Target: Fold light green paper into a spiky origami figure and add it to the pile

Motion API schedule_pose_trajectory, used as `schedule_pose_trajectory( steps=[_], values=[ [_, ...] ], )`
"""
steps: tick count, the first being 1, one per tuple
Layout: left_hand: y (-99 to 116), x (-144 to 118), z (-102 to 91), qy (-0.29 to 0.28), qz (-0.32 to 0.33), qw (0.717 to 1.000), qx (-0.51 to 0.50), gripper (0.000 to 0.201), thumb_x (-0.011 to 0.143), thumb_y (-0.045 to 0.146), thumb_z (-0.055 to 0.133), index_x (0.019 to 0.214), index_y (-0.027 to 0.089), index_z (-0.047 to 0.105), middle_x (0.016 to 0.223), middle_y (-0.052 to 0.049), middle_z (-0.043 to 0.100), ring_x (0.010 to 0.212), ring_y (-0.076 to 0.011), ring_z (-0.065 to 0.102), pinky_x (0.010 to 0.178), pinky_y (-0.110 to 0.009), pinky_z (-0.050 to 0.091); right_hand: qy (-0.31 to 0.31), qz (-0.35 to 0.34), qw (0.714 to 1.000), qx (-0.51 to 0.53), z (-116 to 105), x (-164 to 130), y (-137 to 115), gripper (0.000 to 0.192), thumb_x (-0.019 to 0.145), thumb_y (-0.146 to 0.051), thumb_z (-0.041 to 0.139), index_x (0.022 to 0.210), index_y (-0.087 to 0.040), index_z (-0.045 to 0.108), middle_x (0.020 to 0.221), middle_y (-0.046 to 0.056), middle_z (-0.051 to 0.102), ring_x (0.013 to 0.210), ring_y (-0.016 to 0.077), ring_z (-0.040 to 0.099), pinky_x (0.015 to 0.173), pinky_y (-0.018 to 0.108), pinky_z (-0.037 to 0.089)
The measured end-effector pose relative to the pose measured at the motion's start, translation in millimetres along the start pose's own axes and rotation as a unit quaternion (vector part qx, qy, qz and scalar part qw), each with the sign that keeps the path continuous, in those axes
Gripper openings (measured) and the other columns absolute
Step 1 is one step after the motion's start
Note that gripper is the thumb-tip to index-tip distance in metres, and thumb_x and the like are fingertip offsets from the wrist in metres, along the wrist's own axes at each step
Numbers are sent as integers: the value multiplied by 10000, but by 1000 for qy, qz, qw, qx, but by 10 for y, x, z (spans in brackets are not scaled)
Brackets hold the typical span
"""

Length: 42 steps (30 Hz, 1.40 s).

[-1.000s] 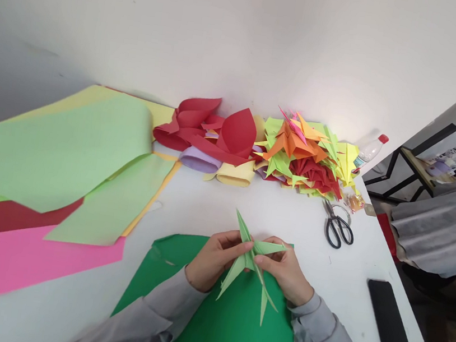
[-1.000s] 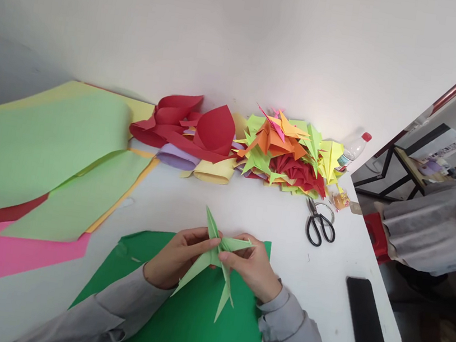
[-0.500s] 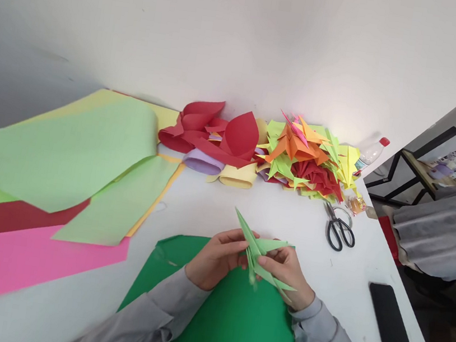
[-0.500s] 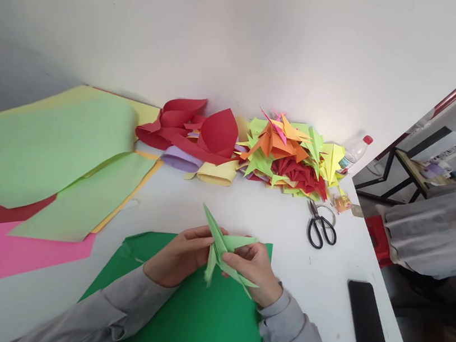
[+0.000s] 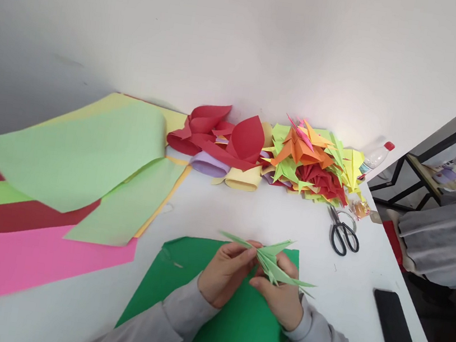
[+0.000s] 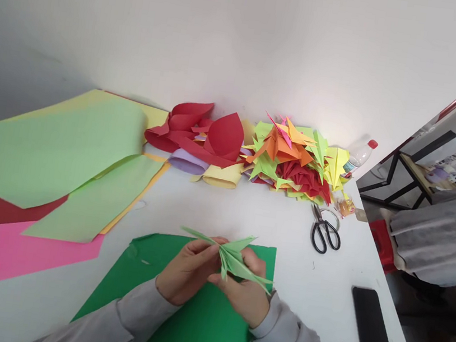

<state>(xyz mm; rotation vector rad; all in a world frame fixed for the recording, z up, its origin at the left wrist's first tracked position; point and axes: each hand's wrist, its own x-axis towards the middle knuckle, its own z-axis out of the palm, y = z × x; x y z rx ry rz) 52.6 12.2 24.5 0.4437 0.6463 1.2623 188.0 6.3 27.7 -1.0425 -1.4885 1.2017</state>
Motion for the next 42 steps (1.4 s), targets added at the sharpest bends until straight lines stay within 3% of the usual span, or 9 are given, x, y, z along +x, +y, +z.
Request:
schedule_pose_trajectory(
  steps=[4, 10, 17, 21, 27, 32, 42],
  values=[
    [-43, -72, 46, 3, 17, 999, 38, 241, 499, 353, 902, 648, 217, 770, 729, -38, 723, 697, -195, 632, 678, -348, 515, 60, -68, 995, -44, -93, -32, -25, 73, 805, -289, 685, 766, -249, 732, 622, 7, 606, 587, 179, 539, 595, 331, 462],
    [31, -61, 62, -41, 84, 990, 105, 155, 520, 286, 895, 601, 237, 772, 723, -46, 682, 708, -180, 618, 665, -319, 506, 108, -138, 983, -51, -91, -27, -52, 58, 755, -208, 734, 772, -258, 710, 704, 7, 654, 660, 184, 568, 627, 334, 462],
    [38, 0, 3, -35, 96, 983, 149, 176, 510, 328, 894, 571, 226, 764, 537, -16, 574, 566, -137, 525, 525, -273, 407, 80, -56, 995, 5, -82, 6, -161, 183, 760, -329, 726, 628, -230, 647, 645, 9, 550, 646, 175, 513, 597, 330, 439],
    [32, 7, -23, -29, 109, 981, 160, 177, 503, 306, 893, 527, 220, 740, 498, -5, 549, 547, -136, 506, 519, -277, 387, 75, -47, 996, 6, -94, 16, -194, 217, 753, -342, 735, 591, -233, 641, 597, 6, 511, 613, 177, 477, 574, 335, 411],
    [89, 4, -6, -16, 127, 979, 161, 284, 527, 357, 880, 447, 199, 657, 482, 10, 491, 537, -133, 465, 526, -287, 365, 94, -10, 995, 36, -106, 16, -81, 322, 710, -337, 767, 520, -208, 540, 576, -17, 496, 585, 150, 470, 574, 317, 411],
    [162, 2, 5, -11, 139, 974, 180, 342, 614, 397, 833, 438, 198, 618, 505, 10, 466, 556, -135, 442, 556, -297, 360, 91, 16, 995, 40, -145, 1, 50, 295, 738, -309, 755, 554, -198, 552, 556, -22, 516, 585, 145, 477, 608, 320, 421],
    [141, 35, -6, 23, 146, 975, 164, 344, 549, 347, 871, 434, 197, 584, 508, 15, 475, 555, -133, 451, 551, -295, 381, 97, 37, 994, 47, -135, 19, 56, 306, 717, -347, 764, 547, -195, 558, 542, -17, 510, 584, 152, 484, 599, 324, 437]
  ],
)
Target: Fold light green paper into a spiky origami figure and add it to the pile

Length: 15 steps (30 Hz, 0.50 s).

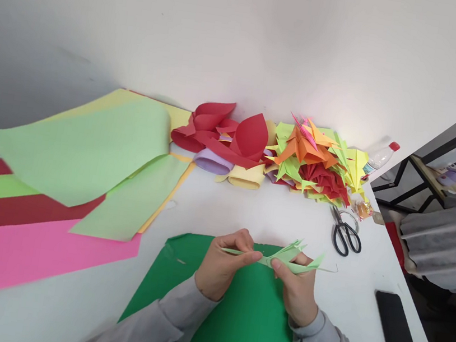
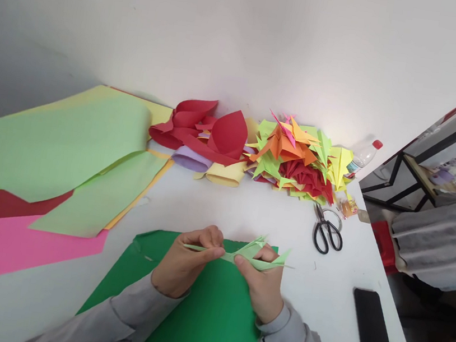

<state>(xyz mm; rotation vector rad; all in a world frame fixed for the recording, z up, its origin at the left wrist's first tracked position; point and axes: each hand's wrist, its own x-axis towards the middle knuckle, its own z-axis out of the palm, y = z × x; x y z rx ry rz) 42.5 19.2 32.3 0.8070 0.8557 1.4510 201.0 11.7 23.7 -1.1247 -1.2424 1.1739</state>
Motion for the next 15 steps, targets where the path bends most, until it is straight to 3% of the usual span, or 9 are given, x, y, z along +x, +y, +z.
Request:
schedule_pose_trajectory(
  steps=[5, 15],
  values=[
    [29, 9, 12, -4, -5, 1000, -22, 408, 530, 328, 883, 402, 195, 519, 481, 30, 444, 529, -118, 428, 528, -284, 374, -7, -5, 1000, 7, -10, 0, 22, 289, 719, -319, 769, 547, -194, 574, 557, -17, 528, 582, 149, 486, 626, 328, 437],
    [38, 31, -40, 3, 0, 1000, -9, 374, 534, 327, 883, 420, 193, 553, 497, 30, 455, 534, -120, 440, 533, -290, 366, 19, -2, 998, 63, -35, 62, -32, 312, 720, -281, 773, 547, -188, 530, 532, -37, 515, 545, 127, 466, 561, 286, 377]
  ],
)
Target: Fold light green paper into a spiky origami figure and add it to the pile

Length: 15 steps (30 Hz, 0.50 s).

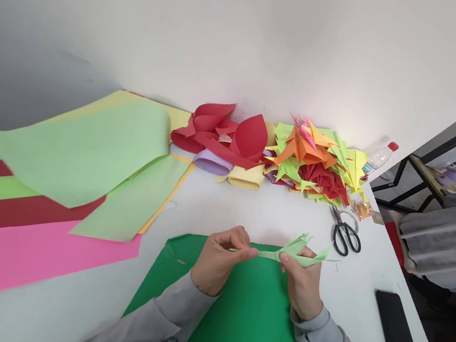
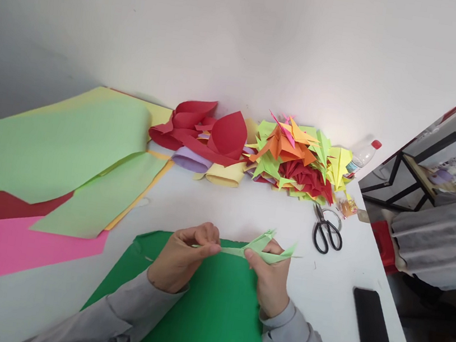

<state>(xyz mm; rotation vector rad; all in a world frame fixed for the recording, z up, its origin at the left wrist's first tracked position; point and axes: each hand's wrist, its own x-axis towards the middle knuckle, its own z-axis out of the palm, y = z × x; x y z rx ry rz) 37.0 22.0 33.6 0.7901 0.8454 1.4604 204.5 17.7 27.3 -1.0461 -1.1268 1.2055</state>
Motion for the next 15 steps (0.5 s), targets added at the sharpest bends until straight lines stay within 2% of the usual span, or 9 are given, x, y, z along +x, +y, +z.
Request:
schedule_pose_trajectory(
  steps=[3, 7, 12, 15],
  values=[
    [15, 12, -29, -17, 6, 1000, -10, 394, 560, 306, 872, 413, 192, 524, 490, 36, 438, 525, -117, 427, 524, -287, 354, -4, -5, 1000, 1, -12, 17, -9, 318, 713, -272, 777, 541, -185, 525, 532, -35, 525, 542, 122, 466, 555, 281, 367],
    [20, 26, -41, -10, -5, 1000, -1, 387, 557, 352, 871, 408, 189, 552, 469, 37, 424, 515, -113, 421, 520, -278, 337, -13, 5, 1000, 10, -14, 29, -24, 305, 712, -267, 776, 538, -177, 542, 516, -36, 517, 534, 117, 462, 553, 277, 361],
    [17, 51, -75, -26, 2, 1000, 13, 348, 604, 430, 831, 454, 185, 634, 507, 7, 506, 548, -128, 470, 551, -287, 377, 10, 18, 998, 62, -3, 74, -81, 315, 681, -288, 796, 534, -174, 541, 495, -43, 508, 509, 107, 448, 535, 269, 349],
    [29, 64, -88, -43, 6, 999, 17, 378, 608, 460, 819, 437, 181, 630, 503, -2, 516, 555, -138, 490, 559, -295, 397, 8, 18, 996, 81, -4, 98, -103, 307, 675, -280, 799, 532, -172, 550, 482, -44, 510, 500, 106, 445, 533, 269, 340]
  ],
)
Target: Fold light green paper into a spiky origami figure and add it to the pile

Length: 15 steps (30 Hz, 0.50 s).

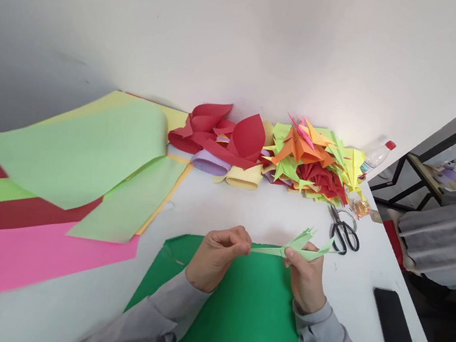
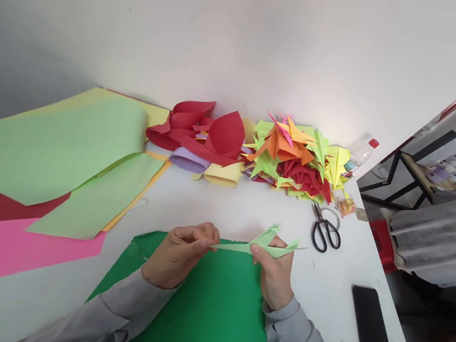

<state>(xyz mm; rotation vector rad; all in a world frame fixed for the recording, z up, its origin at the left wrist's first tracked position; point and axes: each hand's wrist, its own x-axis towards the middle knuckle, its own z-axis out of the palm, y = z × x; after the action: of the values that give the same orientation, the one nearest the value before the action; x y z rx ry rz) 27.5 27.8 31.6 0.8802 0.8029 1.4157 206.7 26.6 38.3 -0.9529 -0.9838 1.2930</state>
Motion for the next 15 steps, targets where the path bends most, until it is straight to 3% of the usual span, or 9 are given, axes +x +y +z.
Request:
schedule_pose_trajectory(
  steps=[9, 13, 15],
  values=[
    [-15, 18, 18, 64, -33, 997, -23, 388, 558, 467, 844, 432, 166, 634, 516, -6, 537, 548, -121, 504, 529, -264, 418, -7, -3, 1000, -1, 3, 1, -1, 298, 688, -245, 792, 524, -166, 555, 480, -47, 506, 506, 103, 450, 536, 266, 335],
    [-19, 34, -7, 131, -55, 986, -88, 376, 544, 503, 841, 556, 151, 710, 623, -29, 608, 569, -119, 530, 515, -257, 456, 9, 1, 1000, 26, 1, 17, -2, 273, 681, -242, 795, 549, -164, 569, 476, -49, 510, 493, 99, 448, 518, 258, 337],
    [-9, 29, -15, 132, -49, 985, -100, 338, 535, 458, 859, 635, 157, 743, 700, -43, 644, 590, -122, 551, 522, -262, 477, 20, 4, 999, 39, -5, 28, -1, 263, 672, -240, 802, 563, -164, 574, 476, -50, 512, 487, 96, 443, 505, 252, 337]
  ],
)
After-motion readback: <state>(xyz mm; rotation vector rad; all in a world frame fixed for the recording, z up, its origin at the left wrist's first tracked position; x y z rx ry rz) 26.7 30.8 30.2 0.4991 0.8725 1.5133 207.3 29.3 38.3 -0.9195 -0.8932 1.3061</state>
